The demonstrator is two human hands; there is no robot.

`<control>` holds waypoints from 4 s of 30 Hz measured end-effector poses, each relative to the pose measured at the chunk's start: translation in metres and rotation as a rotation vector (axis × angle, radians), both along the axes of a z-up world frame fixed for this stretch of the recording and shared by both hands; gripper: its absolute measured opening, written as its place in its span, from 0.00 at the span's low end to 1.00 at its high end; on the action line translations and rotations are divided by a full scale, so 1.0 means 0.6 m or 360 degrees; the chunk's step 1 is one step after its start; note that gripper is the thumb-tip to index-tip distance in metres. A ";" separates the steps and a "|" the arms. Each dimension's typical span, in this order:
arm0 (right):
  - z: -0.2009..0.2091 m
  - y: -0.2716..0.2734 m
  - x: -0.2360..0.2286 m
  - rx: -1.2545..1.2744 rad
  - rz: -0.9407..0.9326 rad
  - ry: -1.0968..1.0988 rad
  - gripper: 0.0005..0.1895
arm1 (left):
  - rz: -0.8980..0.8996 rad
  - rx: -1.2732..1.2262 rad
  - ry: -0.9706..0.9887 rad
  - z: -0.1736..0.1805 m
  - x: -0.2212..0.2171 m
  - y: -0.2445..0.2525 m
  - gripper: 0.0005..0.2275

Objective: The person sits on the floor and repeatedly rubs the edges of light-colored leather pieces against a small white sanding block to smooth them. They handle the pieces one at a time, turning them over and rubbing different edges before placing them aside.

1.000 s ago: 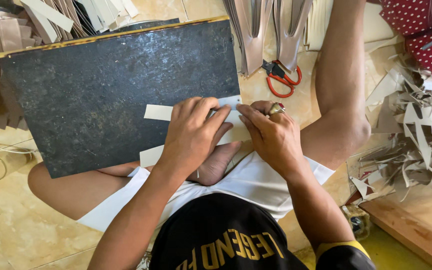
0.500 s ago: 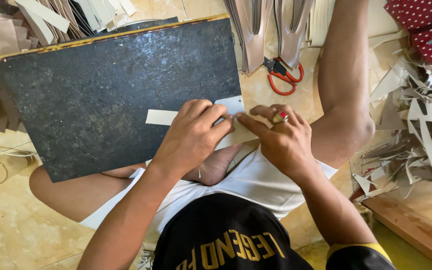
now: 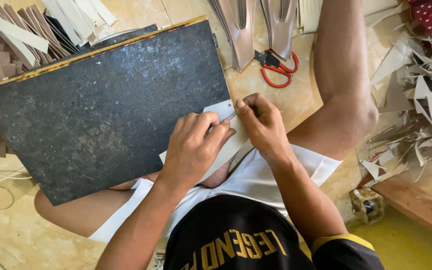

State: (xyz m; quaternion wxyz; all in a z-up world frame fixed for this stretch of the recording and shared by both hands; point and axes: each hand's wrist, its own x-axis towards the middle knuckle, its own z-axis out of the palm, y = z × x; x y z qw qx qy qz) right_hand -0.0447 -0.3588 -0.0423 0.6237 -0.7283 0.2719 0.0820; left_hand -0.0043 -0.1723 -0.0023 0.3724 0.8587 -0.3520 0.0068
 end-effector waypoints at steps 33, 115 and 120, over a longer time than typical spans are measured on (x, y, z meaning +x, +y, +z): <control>-0.179 -0.066 0.031 -0.0471 0.0225 0.0326 0.18 | -0.0067 0.0072 -0.0121 0.003 0.011 -0.004 0.08; -0.017 0.016 -0.028 0.0398 -0.0236 -0.0142 0.11 | -0.0104 0.0022 -0.0012 -0.005 -0.006 -0.002 0.13; -0.017 0.009 -0.019 0.0364 -0.0172 -0.0052 0.11 | -0.0103 0.0136 -0.0029 0.006 -0.007 0.021 0.09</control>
